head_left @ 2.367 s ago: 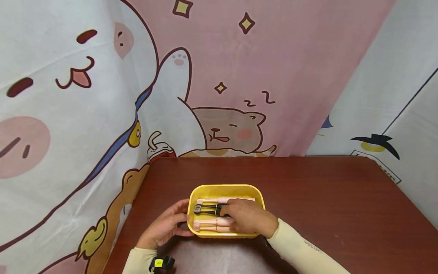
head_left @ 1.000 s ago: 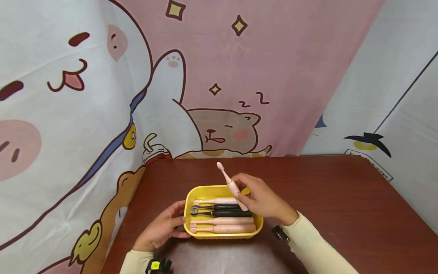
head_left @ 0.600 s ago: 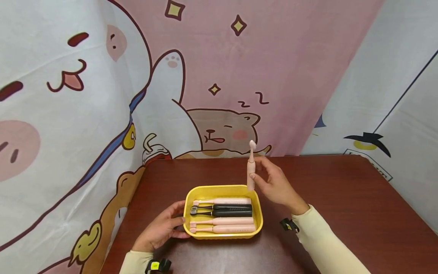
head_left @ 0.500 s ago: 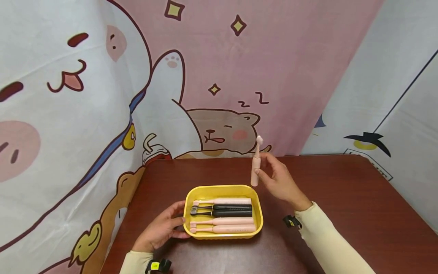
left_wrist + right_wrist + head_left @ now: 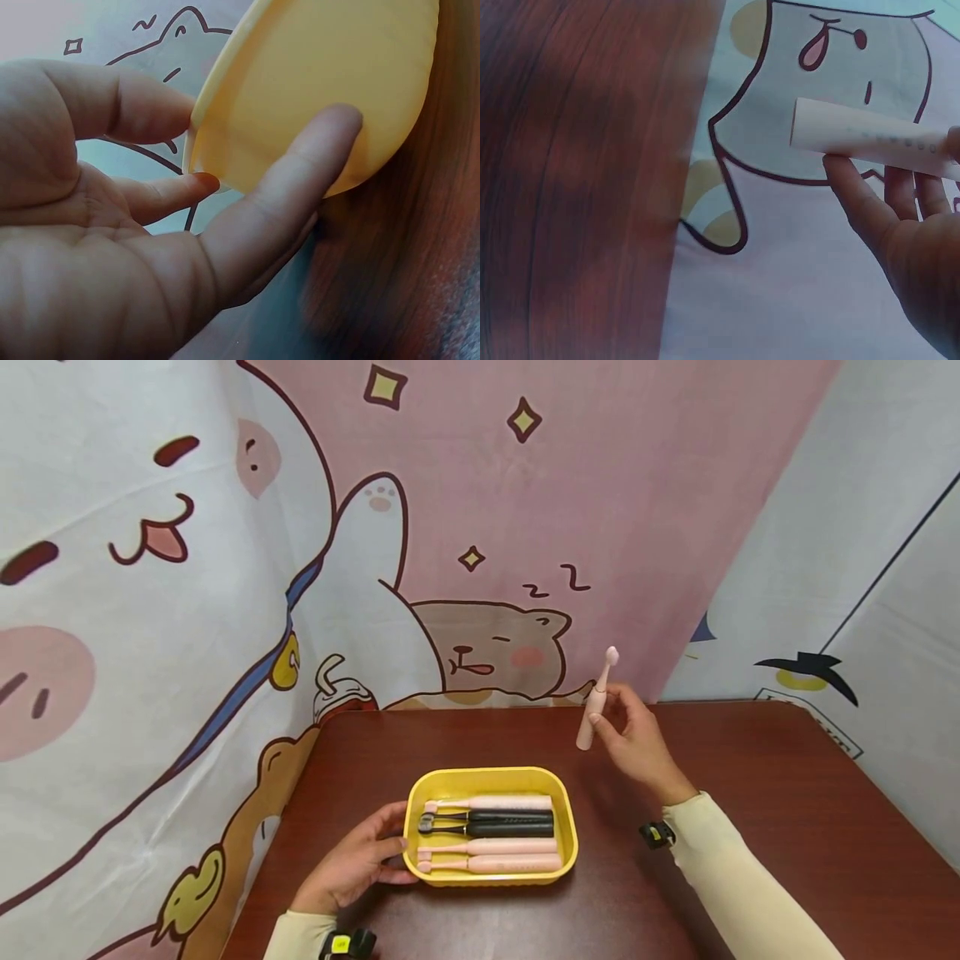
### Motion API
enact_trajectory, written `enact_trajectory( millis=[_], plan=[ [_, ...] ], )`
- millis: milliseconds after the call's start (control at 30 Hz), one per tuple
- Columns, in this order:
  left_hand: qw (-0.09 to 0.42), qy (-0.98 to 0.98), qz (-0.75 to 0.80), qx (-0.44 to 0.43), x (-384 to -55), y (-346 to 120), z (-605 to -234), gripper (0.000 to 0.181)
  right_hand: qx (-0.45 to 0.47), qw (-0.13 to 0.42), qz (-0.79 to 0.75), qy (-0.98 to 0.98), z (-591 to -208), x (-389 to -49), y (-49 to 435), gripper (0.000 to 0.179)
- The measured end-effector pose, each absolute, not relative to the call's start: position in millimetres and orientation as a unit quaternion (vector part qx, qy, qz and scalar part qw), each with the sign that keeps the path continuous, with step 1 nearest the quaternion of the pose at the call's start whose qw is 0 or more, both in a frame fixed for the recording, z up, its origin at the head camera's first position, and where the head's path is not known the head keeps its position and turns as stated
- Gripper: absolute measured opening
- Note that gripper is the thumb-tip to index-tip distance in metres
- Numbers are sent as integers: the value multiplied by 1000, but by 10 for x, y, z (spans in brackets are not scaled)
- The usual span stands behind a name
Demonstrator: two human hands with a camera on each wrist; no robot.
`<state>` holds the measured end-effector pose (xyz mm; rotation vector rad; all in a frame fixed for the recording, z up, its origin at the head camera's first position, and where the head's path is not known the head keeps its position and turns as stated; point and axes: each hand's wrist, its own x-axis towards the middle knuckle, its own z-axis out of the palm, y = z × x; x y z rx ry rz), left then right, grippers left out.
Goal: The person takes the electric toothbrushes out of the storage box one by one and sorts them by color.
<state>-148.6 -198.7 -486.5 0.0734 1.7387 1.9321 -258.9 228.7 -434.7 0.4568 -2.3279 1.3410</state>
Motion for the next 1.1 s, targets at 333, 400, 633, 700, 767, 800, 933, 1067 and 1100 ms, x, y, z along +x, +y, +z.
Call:
enact_trajectory(
  millis=[333, 400, 633, 700, 767, 800, 933, 1067, 1100],
  plan=[
    [265, 646, 716, 29, -1482, -1990, -4871, 63, 136, 219, 504, -824, -4510, -2831, 2462, 37],
    [264, 646, 715, 29, -1483, -1989, -4871, 63, 125, 217, 503, -827, -4538, -2858, 2488, 37],
    [268, 641, 719, 31, -1493, -1991, -4870, 63, 111, 209, 484, -842, -4651, -2895, 2490, 35],
    [268, 642, 718, 29, -1496, -1991, -4870, 63, 116, 205, 486, -842, -4686, -2900, 2471, 35],
    [265, 645, 716, 26, -1495, -1988, -4868, 63, 121, 202, 482, -844, -4725, -2910, 2455, 35],
    [263, 646, 716, 25, -1496, -1986, -4867, 63, 124, 201, 483, -843, -4744, -2917, 2447, 35],
    [259, 650, 714, 24, -1502, -1982, -4870, 64, 125, 202, 481, -844, -4794, -2930, 2426, 34],
    [260, 650, 714, 22, -1505, -1988, -4878, 65, 119, 199, 473, -850, -4824, -2924, 2420, 35],
    [260, 649, 714, 21, -1505, -1991, -4883, 65, 117, 198, 472, -851, -4831, -2925, 2420, 36]
  ],
)
